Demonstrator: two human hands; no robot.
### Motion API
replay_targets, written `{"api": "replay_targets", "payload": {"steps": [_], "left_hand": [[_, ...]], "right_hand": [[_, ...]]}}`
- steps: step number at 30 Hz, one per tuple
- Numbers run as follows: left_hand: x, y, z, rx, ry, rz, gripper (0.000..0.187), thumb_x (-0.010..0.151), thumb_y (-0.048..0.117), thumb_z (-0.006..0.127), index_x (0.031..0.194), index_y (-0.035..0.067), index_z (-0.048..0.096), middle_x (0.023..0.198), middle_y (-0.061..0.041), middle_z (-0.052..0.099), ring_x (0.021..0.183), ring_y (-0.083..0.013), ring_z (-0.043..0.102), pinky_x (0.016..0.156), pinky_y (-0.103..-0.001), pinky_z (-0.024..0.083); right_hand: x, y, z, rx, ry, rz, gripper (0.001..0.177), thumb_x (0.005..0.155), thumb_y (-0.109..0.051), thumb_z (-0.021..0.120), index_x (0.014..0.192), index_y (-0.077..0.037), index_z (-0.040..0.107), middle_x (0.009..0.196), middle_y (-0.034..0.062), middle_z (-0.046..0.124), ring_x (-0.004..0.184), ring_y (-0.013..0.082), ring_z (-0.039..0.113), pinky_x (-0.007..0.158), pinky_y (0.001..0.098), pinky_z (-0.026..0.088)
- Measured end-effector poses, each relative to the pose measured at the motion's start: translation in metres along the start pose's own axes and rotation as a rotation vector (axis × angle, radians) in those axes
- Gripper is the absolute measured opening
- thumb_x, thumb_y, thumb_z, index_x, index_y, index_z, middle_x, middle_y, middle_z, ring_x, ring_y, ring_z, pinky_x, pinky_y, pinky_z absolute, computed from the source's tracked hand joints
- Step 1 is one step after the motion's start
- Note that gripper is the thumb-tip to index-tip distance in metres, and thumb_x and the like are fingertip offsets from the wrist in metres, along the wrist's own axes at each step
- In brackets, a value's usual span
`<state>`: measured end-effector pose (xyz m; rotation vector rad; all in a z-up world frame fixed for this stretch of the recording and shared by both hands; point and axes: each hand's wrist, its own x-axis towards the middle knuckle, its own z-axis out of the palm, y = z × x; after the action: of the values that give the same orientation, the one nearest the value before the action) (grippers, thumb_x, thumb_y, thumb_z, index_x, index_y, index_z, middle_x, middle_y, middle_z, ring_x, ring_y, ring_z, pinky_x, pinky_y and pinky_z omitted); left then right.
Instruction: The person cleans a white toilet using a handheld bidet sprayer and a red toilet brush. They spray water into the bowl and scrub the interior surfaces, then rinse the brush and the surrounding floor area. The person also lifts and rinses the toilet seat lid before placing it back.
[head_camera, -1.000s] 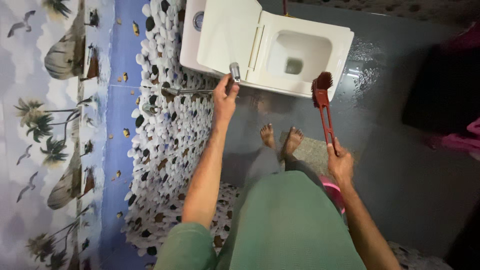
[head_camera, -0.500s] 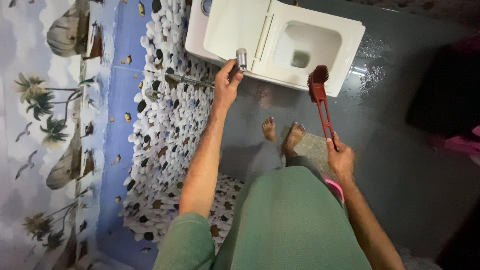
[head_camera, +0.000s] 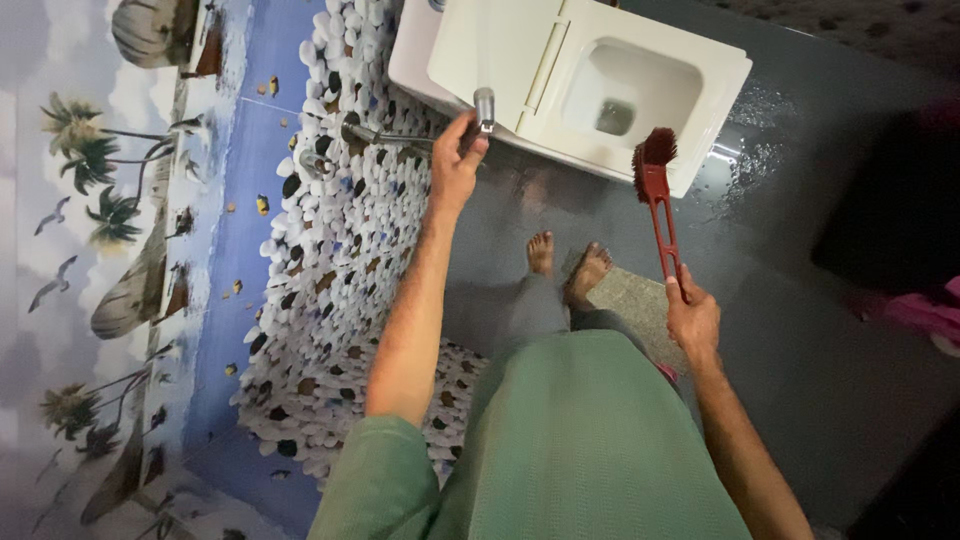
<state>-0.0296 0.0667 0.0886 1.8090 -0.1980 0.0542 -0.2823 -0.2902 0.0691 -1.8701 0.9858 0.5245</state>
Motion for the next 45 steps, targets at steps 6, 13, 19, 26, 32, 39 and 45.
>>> {"api": "replay_targets", "payload": {"steps": [6,13,19,26,32,39,45], "left_hand": [[-0.057,-0.015,-0.015,0.025,0.148,-0.1,0.069,0.095,0.058,0.069,0.133,0.002,0.062,0.101,0.0,0.064,0.092,-0.0119,0.059,0.08,-0.028,0.051],[-0.1,-0.028,-0.029,-0.076,0.057,-0.278,0.057,0.096,0.051,0.072,0.126,0.002,0.067,0.089,0.004,0.056,0.078,-0.0078,0.048,0.068,-0.025,0.04],[-0.109,-0.046,-0.027,-0.122,0.119,-0.208,0.035,0.1,0.035,0.072,0.115,0.004,0.068,0.086,0.006,0.053,0.078,-0.0072,0.047,0.067,-0.025,0.039],[-0.12,-0.077,-0.016,0.015,-0.097,-0.465,0.022,0.095,0.019,0.07,0.113,0.005,0.068,0.084,0.007,0.059,0.075,-0.0066,0.051,0.067,-0.024,0.042],[-0.128,-0.106,-0.009,-0.174,-0.227,-0.445,0.023,0.096,0.014,0.071,0.114,0.002,0.067,0.086,0.006,0.056,0.074,-0.0074,0.047,0.064,-0.027,0.039],[-0.118,-0.109,-0.012,-0.011,-0.181,-0.414,0.02,0.095,0.014,0.069,0.112,0.004,0.068,0.084,0.004,0.062,0.075,-0.0073,0.053,0.067,-0.026,0.044],[-0.122,-0.106,-0.011,-0.076,-0.307,-0.342,0.02,0.095,0.017,0.069,0.109,0.004,0.068,0.088,0.004,0.063,0.08,-0.0075,0.054,0.072,-0.026,0.045]], "right_hand": [[0.002,-0.003,0.004,-0.075,-0.001,-0.014,0.055,0.102,-0.039,0.061,0.151,-0.016,0.052,0.059,0.0043,0.056,0.048,0.0134,0.052,0.043,0.0347,0.044],[-0.007,-0.012,0.015,-0.097,0.015,-0.016,0.053,0.1,-0.042,0.062,0.148,-0.02,0.058,0.062,0.008,0.059,0.049,0.0152,0.056,0.049,0.0355,0.046],[-0.015,-0.008,0.034,-0.118,0.039,-0.009,0.055,0.099,-0.045,0.061,0.149,-0.023,0.056,0.063,0.0053,0.06,0.051,0.0138,0.055,0.048,0.0363,0.047],[-0.044,-0.01,0.047,-0.014,0.047,0.042,0.054,0.099,-0.047,0.062,0.147,-0.021,0.062,0.064,0.0059,0.056,0.052,0.0143,0.054,0.048,0.0345,0.047],[-0.051,0.033,0.066,-0.006,0.127,-0.012,0.054,0.101,-0.047,0.06,0.147,-0.02,0.061,0.067,0.0048,0.059,0.056,0.0138,0.056,0.052,0.0358,0.047],[-0.054,0.066,0.082,-0.017,0.293,-0.213,0.049,0.106,-0.04,0.063,0.149,-0.016,0.063,0.096,0.0092,0.073,0.081,0.0148,0.062,0.07,0.037,0.051],[-0.086,0.035,0.074,0.111,0.249,-0.041,0.051,0.101,-0.039,0.061,0.147,-0.018,0.059,0.071,0.0035,0.063,0.056,0.0122,0.057,0.052,0.0342,0.047]]}}
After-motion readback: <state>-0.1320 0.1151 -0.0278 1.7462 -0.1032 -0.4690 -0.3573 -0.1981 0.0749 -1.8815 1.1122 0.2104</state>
